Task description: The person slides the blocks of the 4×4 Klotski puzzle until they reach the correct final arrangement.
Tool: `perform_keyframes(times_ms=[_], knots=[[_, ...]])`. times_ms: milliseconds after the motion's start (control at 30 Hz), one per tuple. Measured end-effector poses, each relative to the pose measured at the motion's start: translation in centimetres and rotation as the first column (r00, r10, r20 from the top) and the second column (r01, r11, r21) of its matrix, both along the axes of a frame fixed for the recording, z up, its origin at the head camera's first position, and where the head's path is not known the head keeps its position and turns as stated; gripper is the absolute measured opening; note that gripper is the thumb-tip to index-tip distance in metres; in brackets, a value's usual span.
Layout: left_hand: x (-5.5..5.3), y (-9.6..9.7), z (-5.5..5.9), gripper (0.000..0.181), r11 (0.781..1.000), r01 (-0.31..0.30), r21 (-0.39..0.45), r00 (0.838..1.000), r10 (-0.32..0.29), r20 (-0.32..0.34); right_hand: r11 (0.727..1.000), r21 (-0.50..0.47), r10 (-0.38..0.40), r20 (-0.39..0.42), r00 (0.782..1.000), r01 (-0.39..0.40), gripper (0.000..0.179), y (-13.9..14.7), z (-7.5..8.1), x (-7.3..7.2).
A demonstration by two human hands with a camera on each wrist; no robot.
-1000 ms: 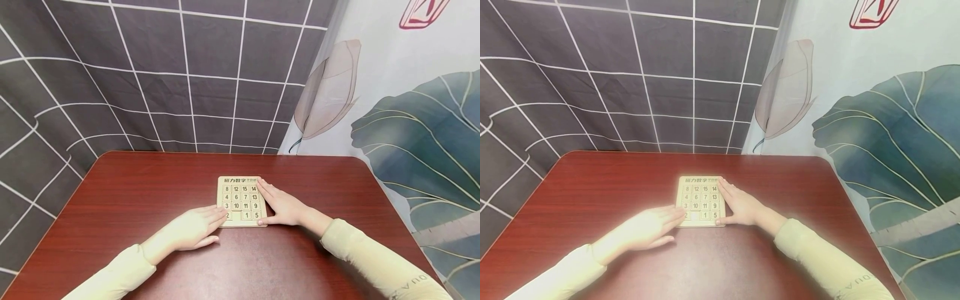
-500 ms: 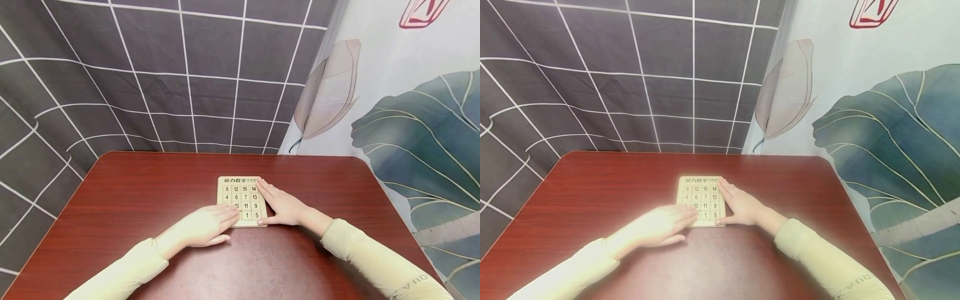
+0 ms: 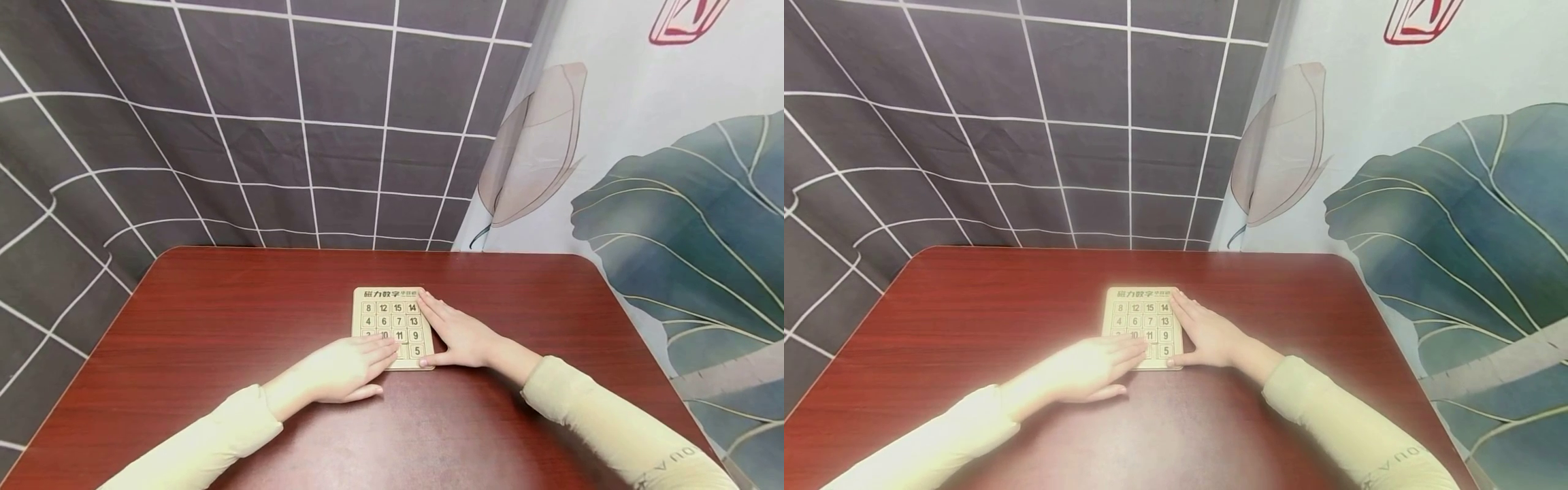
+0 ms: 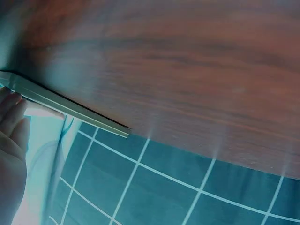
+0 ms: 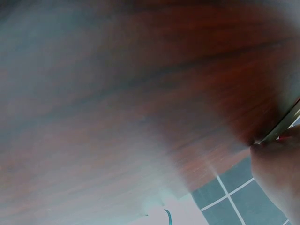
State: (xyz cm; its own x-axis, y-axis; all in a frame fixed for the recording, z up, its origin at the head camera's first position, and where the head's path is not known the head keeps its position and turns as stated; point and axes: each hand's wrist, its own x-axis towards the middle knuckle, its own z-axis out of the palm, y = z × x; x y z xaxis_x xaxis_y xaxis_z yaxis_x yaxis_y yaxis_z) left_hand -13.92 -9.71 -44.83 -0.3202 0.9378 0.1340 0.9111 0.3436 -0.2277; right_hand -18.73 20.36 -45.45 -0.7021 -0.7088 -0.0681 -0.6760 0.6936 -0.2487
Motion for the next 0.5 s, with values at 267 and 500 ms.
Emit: perform_keyframes(times_ms=[267, 500], knots=[[0.6, -1.6, 0.1, 0.058, 1.000, -0.022, 0.021, 1.000, 0.022, 0.010, 1.000, -0.004, -0.006, 0.007, 1.000, 0.006, 0.115, -0.1, 0.0, 0.0], [0.5, -1.1, 0.4, 0.058, 0.998, 0.014, 0.064, 1.000, -0.014, 0.004, 1.000, -0.007, -0.003, 0.007, 1.000, 0.003, 0.115, -0.1, 0.1, 0.1]])
